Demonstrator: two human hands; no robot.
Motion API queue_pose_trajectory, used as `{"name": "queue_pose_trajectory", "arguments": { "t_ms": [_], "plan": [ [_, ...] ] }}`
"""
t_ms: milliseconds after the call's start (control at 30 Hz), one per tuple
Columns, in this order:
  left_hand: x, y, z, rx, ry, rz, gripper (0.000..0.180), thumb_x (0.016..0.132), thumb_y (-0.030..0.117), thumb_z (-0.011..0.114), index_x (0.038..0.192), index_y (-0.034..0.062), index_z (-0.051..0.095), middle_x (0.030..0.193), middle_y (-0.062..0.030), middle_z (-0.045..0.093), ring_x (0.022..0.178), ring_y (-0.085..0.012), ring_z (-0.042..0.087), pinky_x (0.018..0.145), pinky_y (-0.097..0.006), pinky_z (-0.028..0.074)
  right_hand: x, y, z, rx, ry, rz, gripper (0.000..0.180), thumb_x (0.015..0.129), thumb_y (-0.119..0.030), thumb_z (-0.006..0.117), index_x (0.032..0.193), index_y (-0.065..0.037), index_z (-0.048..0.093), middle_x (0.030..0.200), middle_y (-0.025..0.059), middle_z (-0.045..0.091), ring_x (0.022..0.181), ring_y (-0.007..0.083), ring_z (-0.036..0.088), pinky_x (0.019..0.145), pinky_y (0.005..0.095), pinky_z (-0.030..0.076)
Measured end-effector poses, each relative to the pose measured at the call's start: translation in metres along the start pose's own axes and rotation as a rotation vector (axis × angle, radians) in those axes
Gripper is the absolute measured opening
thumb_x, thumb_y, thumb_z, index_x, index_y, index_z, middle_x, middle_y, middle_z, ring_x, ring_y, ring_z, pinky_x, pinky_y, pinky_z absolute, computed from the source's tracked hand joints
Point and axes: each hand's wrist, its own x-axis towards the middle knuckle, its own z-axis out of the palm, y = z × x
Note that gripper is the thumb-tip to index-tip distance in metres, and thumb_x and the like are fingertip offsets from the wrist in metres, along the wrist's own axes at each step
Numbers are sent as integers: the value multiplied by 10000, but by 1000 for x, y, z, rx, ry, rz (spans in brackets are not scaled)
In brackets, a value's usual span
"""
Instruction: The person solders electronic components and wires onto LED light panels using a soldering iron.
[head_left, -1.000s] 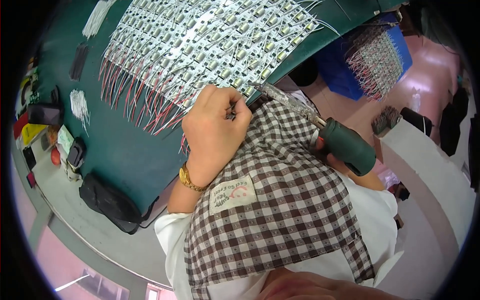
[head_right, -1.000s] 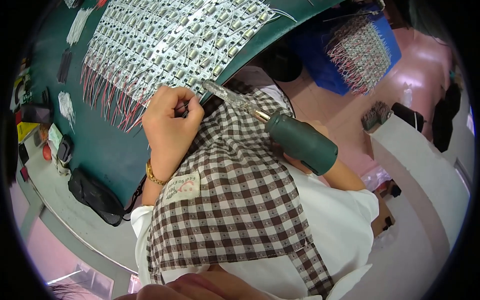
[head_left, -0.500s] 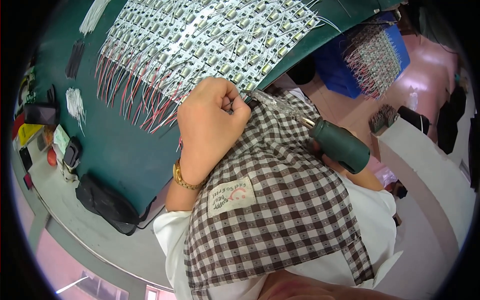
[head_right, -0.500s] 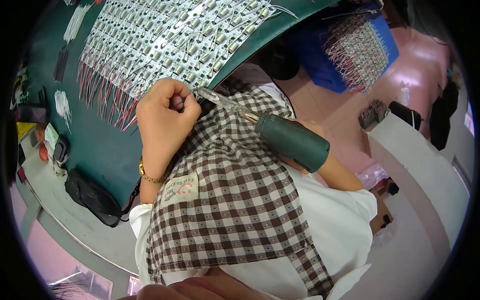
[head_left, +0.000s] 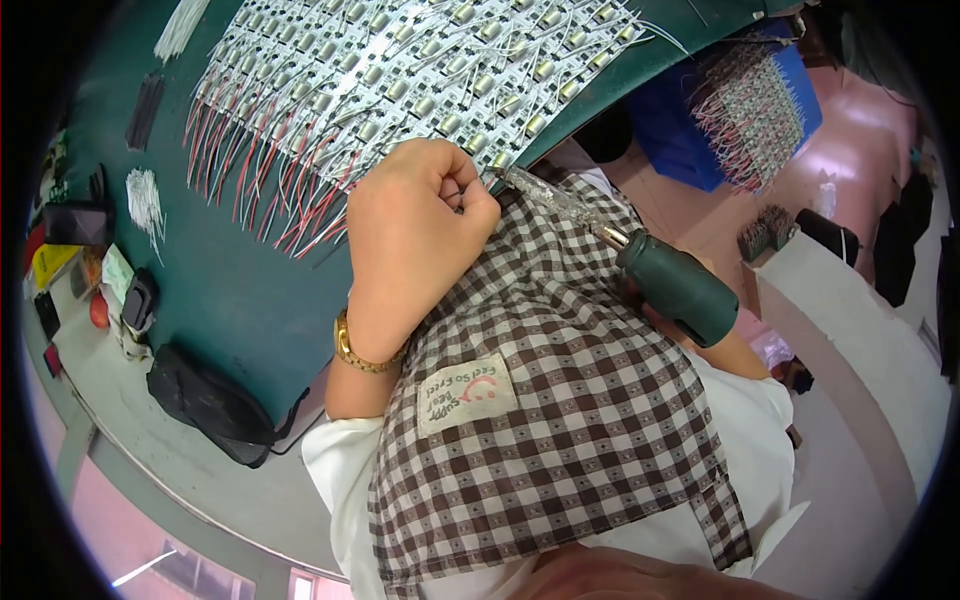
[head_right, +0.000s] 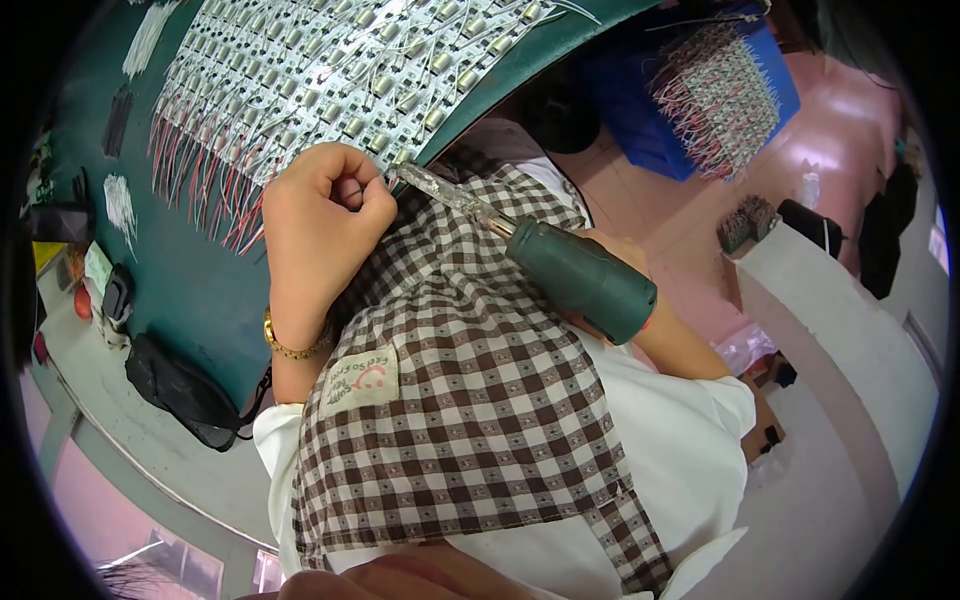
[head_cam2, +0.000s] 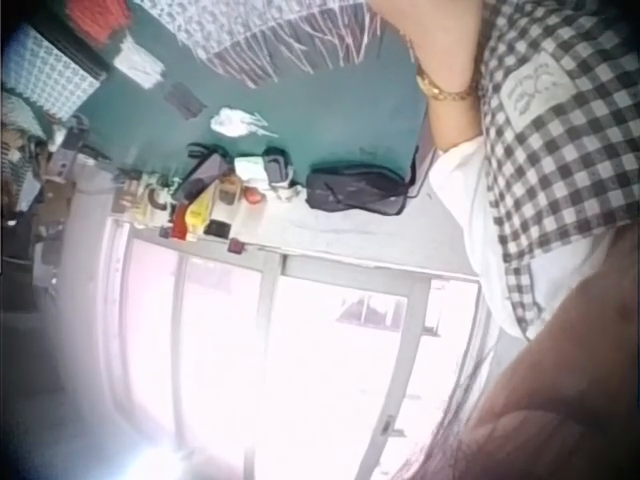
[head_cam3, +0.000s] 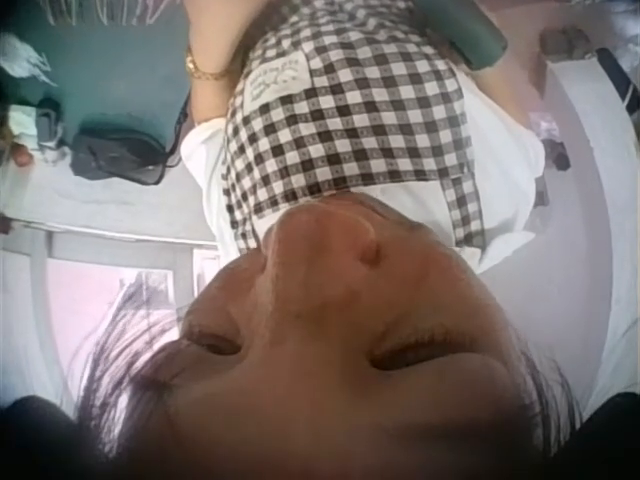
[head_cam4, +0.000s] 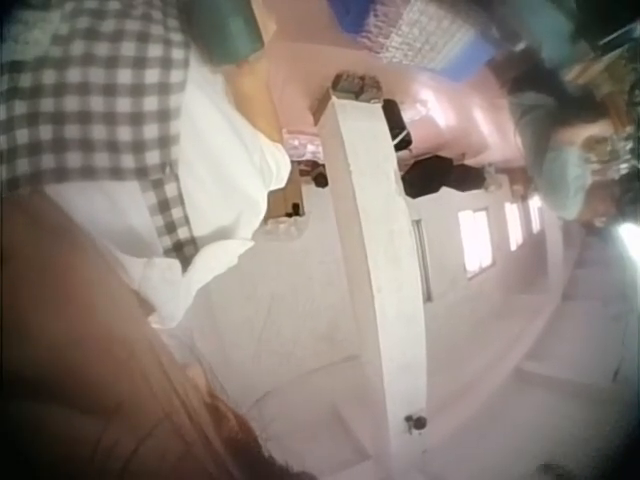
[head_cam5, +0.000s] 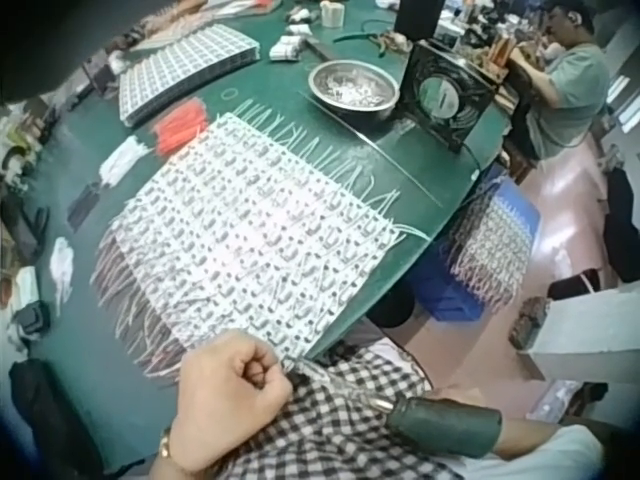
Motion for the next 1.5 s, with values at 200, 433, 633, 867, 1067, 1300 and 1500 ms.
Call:
{"name": "queue_pose_trajectory", "arguments": {
  "t_ms": [200, 433, 633, 867, 1067, 1300, 1500],
  "plan": [
    [3, -5, -3, -3, -28, 11, 54, 665, 10, 645, 693, 12, 599, 570, -14, 521, 496, -70, 455, 499, -219, 386, 4, 3, -4, -171, 15, -102, 486, 587, -270, 782, 1007, -78, 631, 828, 57, 663, 706, 253, 656, 615, 329, 516],
    [6, -2, -7, 11, -59, -45, 58, 643, 76, 662, 654, 57, 609, 648, -74, 577, 577, -228, 573, 534, -338, 459, 21, -23, -15, 96, -37, -108, 428, 831, -344, 603, 1111, -26, 546, 814, 67, 582, 706, 172, 557, 639, 296, 454],
    [4, -5, -6, -2, -49, -16, 59, 644, 83, 659, 644, 57, 606, 669, -95, 594, 600, -259, 590, 544, -357, 473, 43, -32, 3, 675, 243, -53, 577, 854, -369, 610, 1240, 14, 417, 821, 86, 556, 700, 146, 533, 621, 265, 449],
    [-3, -7, 1, 41, 66, 126, 50, 636, 42, 646, 638, 43, 597, 619, -83, 569, 533, -223, 561, 511, -314, 454, 91, -39, -10, 691, 302, -234, 542, 828, -351, 647, 1202, -23, 431, 809, 107, 535, 703, 196, 540, 659, 322, 458],
    [-12, -4, 1, 3, 69, 178, 63, 679, 41, 636, 681, 46, 573, 657, -91, 569, 570, -254, 583, 519, -352, 468, 144, -97, -59, 441, 479, -840, 485, 876, -309, 634, 1211, -12, 449, 850, 144, 565, 714, 228, 562, 641, 346, 485],
    [-39, -7, -36, -52, 109, 319, 76, 766, 89, 653, 815, 61, 603, 745, -82, 547, 643, -250, 571, 557, -333, 474, 171, -106, -78, 290, 775, -776, 261, 895, -72, 536, 1138, 21, 513, 838, 102, 588, 685, 158, 562, 603, 247, 462],
    [26, -49, -123, 191, 615, 271, 62, 828, 80, 613, 871, 39, 593, 817, -131, 554, 730, -318, 574, 627, -386, 473, 169, -119, -83, 507, 820, -706, 219, 899, -54, 505, 1100, 31, 520, 784, 102, 564, 632, 147, 531, 566, 252, 470]
  ]
}}
